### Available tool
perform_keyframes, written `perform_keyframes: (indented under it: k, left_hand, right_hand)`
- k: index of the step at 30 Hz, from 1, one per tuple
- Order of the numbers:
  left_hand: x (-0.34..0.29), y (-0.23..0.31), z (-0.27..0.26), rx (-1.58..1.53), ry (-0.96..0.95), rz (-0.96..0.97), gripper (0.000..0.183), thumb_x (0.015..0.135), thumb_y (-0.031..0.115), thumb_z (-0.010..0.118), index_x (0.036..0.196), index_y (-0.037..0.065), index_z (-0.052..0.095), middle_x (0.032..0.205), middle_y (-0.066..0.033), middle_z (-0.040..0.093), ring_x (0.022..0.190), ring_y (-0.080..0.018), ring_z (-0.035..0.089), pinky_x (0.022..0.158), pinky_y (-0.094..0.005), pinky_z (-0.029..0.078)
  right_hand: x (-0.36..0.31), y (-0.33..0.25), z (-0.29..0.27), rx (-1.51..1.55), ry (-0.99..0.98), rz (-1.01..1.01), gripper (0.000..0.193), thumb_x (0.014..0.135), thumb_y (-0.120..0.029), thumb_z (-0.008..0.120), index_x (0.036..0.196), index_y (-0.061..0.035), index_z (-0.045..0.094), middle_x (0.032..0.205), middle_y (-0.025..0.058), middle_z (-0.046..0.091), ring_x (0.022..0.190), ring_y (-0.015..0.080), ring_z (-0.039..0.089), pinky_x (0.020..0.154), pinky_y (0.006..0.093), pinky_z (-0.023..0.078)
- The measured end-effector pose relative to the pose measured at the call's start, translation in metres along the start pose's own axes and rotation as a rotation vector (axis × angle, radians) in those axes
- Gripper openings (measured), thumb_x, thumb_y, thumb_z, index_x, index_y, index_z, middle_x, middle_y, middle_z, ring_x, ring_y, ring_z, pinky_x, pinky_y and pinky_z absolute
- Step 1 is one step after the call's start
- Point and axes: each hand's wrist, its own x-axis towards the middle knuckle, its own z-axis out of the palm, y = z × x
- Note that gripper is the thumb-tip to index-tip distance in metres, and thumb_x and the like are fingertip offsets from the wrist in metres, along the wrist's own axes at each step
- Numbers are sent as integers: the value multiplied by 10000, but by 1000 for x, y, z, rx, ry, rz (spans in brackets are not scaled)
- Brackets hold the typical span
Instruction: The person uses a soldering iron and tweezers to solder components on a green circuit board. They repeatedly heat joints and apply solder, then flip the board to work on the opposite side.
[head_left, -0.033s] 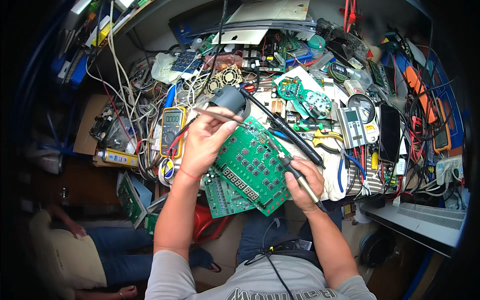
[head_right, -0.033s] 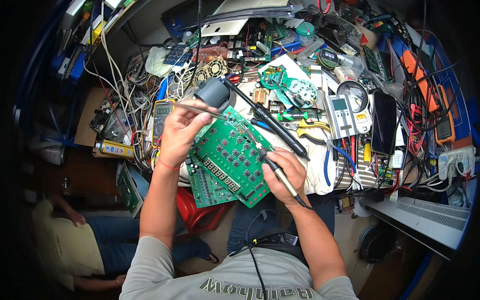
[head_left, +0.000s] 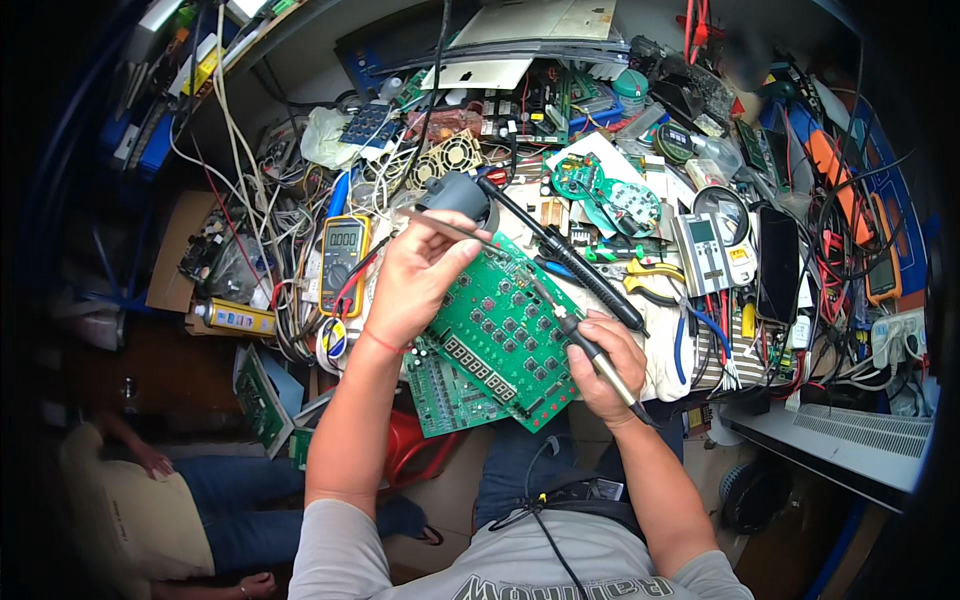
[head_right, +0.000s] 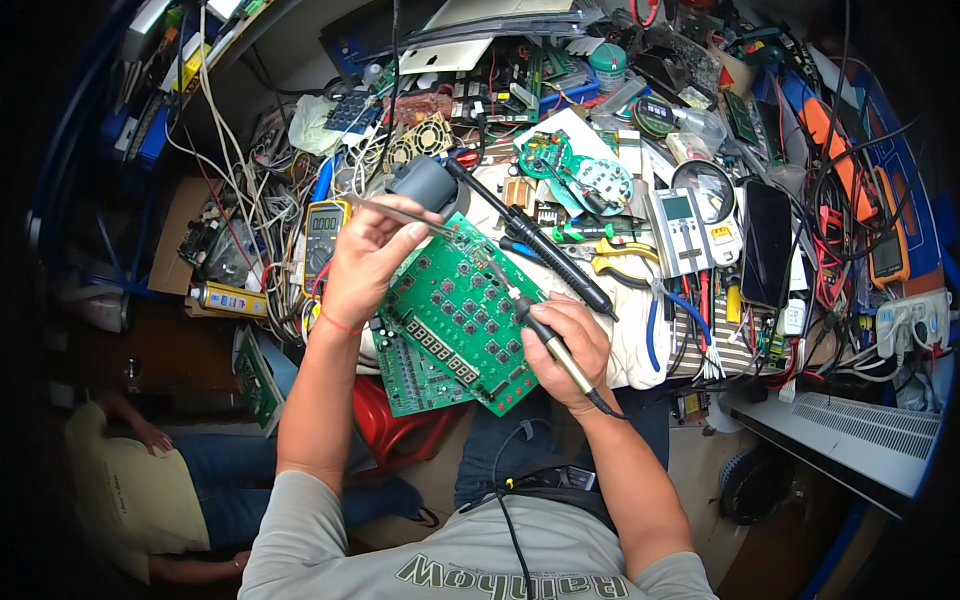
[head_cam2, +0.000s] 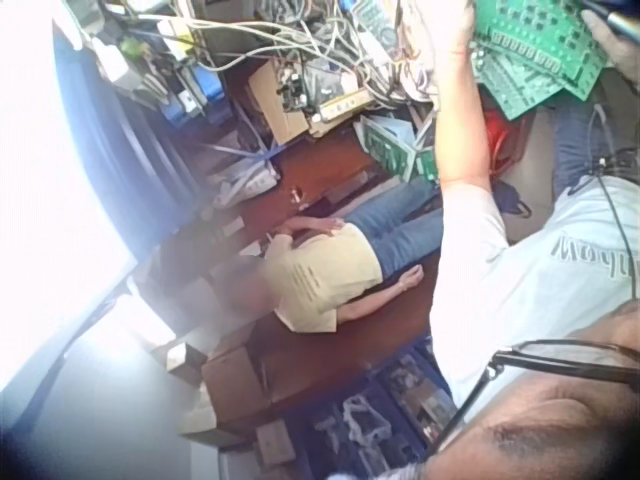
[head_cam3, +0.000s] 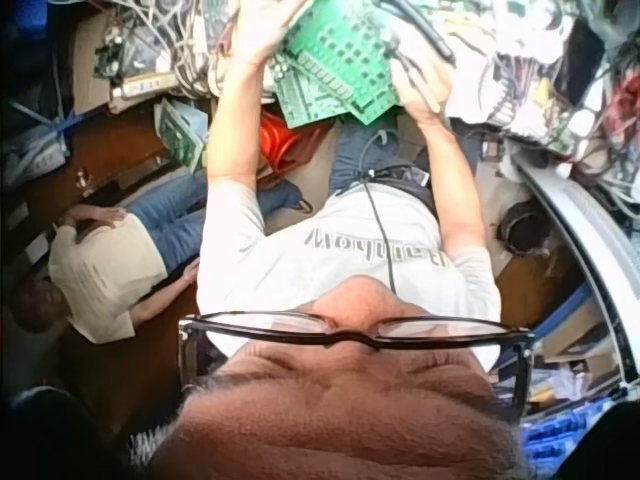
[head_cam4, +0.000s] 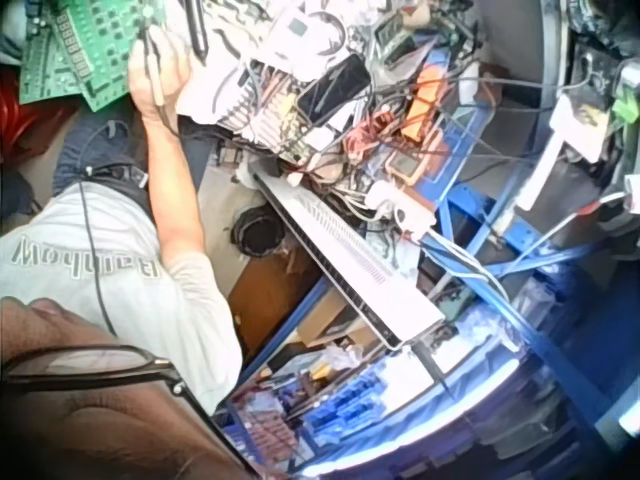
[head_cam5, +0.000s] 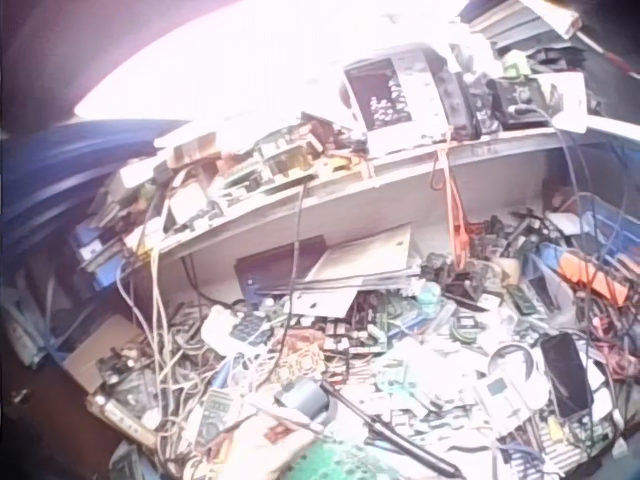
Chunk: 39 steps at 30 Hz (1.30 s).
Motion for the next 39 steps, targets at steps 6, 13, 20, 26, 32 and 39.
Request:
perform_keyframes:
  k: [6, 13, 20, 26, 32, 39]
  left_hand:
    - [24, -6, 4, 75, -156, -112, 261, 1010, 20, 703, 1250, -1, 603, 1198, -122, 727, 1156, -189, 699, 1021, -337, 558]
    - [25, -15, 3, 94, -180, -124, 257, 1007, 42, 720, 1237, 4, 612, 1199, -111, 728, 1154, -190, 698, 1028, -345, 556]
    - [26, -16, 4, 82, -163, -140, 253, 1008, 51, 720, 1230, -1, 610, 1195, -111, 726, 1136, -185, 698, 1019, -343, 556]
    - [27, -15, 4, 96, -175, -151, 250, 1009, 44, 716, 1230, -5, 612, 1195, -110, 725, 1138, -187, 700, 1023, -345, 556]
    - [28, -16, 6, 141, -211, -137, 241, 1013, 41, 707, 1231, -5, 615, 1165, -100, 724, 1128, -184, 703, 1021, -342, 554]
    - [30, -16, 7, 180, -224, -122, 219, 1017, 47, 702, 1210, -1, 612, 1119, -92, 729, 1090, -174, 703, 996, -338, 552]
  right_hand:
    - [5, 1, 1, 7, -50, -35, 333, 791, -2, 822, 1107, -19, 719, 987, 150, 743, 926, 322, 756, 980, 512, 598]
    - [6, -1, 3, 1, -52, -49, 348, 787, 24, 822, 1117, -24, 722, 1002, 148, 741, 936, 323, 757, 970, 493, 607]
    - [9, -3, 2, -15, -64, -42, 343, 788, 26, 822, 1112, -26, 723, 1010, 146, 741, 937, 316, 756, 973, 481, 607]
    - [8, -2, 4, -16, -62, -43, 357, 783, 31, 822, 1122, -35, 729, 1016, 142, 738, 944, 313, 755, 967, 477, 608]
    - [7, -2, 3, -17, -63, -49, 363, 780, 35, 823, 1124, -42, 734, 1013, 132, 731, 955, 310, 754, 967, 474, 609]
    - [8, -2, 4, -19, -61, -53, 361, 777, 40, 825, 1117, -39, 732, 1006, 127, 728, 953, 309, 754, 964, 478, 611]
